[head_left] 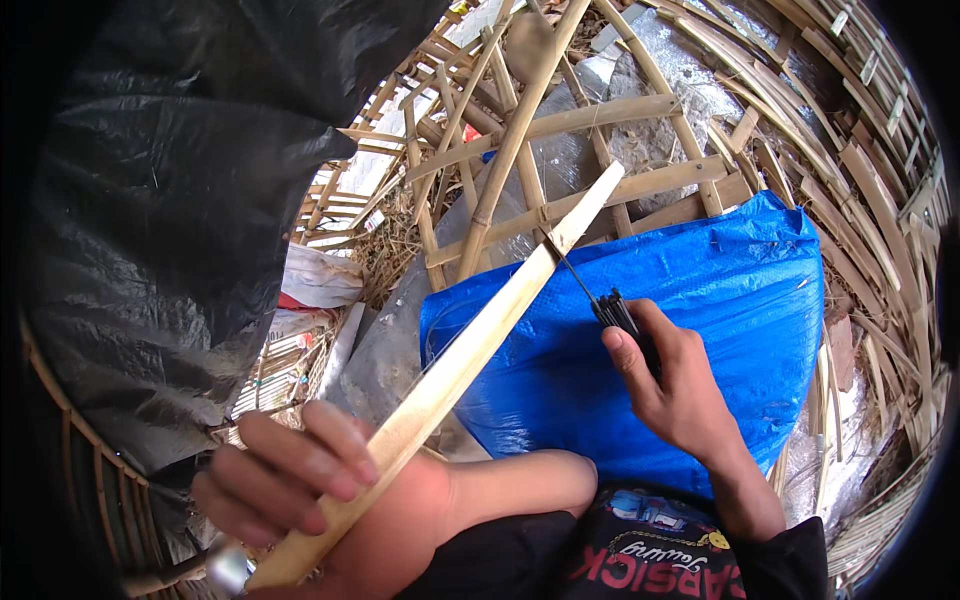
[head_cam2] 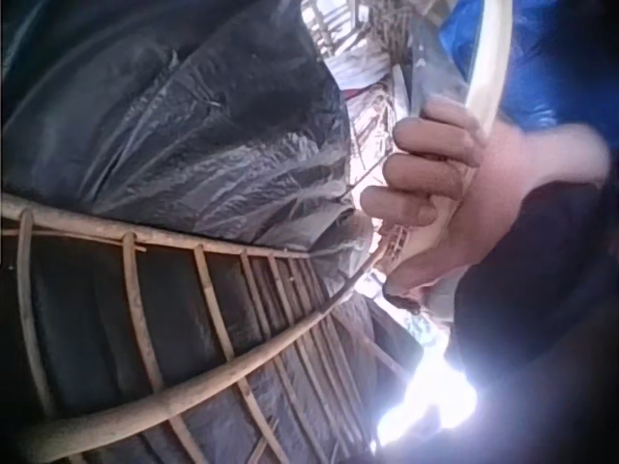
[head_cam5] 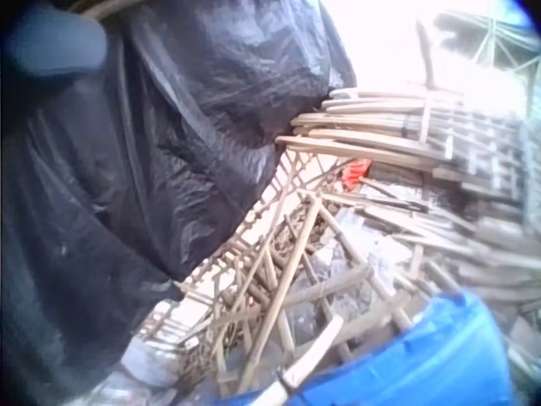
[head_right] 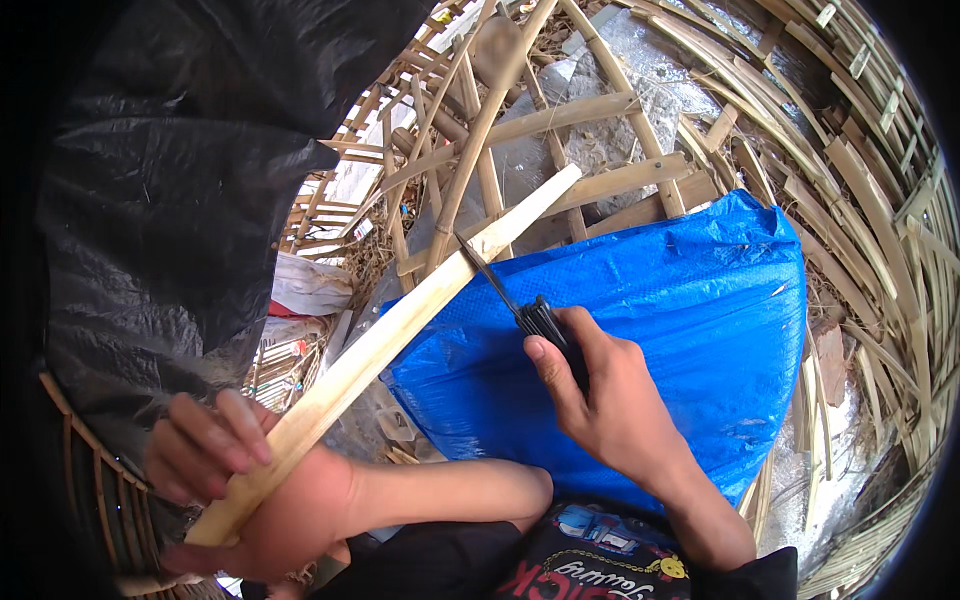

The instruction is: The person shaves a strip of bamboo using a pocket knife, repeatedly scraping the blade along the length of the wood while holding it by hand.

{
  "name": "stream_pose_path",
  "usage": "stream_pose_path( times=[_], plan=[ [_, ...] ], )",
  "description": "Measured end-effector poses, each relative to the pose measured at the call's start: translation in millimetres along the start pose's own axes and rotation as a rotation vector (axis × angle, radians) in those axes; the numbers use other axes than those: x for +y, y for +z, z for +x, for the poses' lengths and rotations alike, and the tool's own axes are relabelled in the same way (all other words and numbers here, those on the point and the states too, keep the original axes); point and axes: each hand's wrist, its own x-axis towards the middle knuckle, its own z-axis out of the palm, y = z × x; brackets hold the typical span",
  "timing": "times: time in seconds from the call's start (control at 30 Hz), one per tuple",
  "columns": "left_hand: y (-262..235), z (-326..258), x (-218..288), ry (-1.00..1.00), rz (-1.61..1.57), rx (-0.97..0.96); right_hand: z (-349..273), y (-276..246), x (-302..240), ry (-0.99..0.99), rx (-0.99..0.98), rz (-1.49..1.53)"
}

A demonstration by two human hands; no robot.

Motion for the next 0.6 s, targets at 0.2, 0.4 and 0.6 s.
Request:
stream_pose_path(
  times=[0.2, 0.4, 0.6],
  plan=[
    [-18.8, -8.0, -9.0, -0.098, -0.076, -0.265, 6.7, -1.6, -10.4, 0.031, -0.056, 0.048],
    [-27.5, -11.0, 0.0, -0.151, -0.037, -0.148, 9.7, 4.6, -6.7, 0.043, -0.139, -0.033],
    [-23.5, -12.6, 2.8, -0.192, -0.014, -0.006, 4.5, 30.1, -2.9, 0.006, -0.043, -0.224]
  ],
)
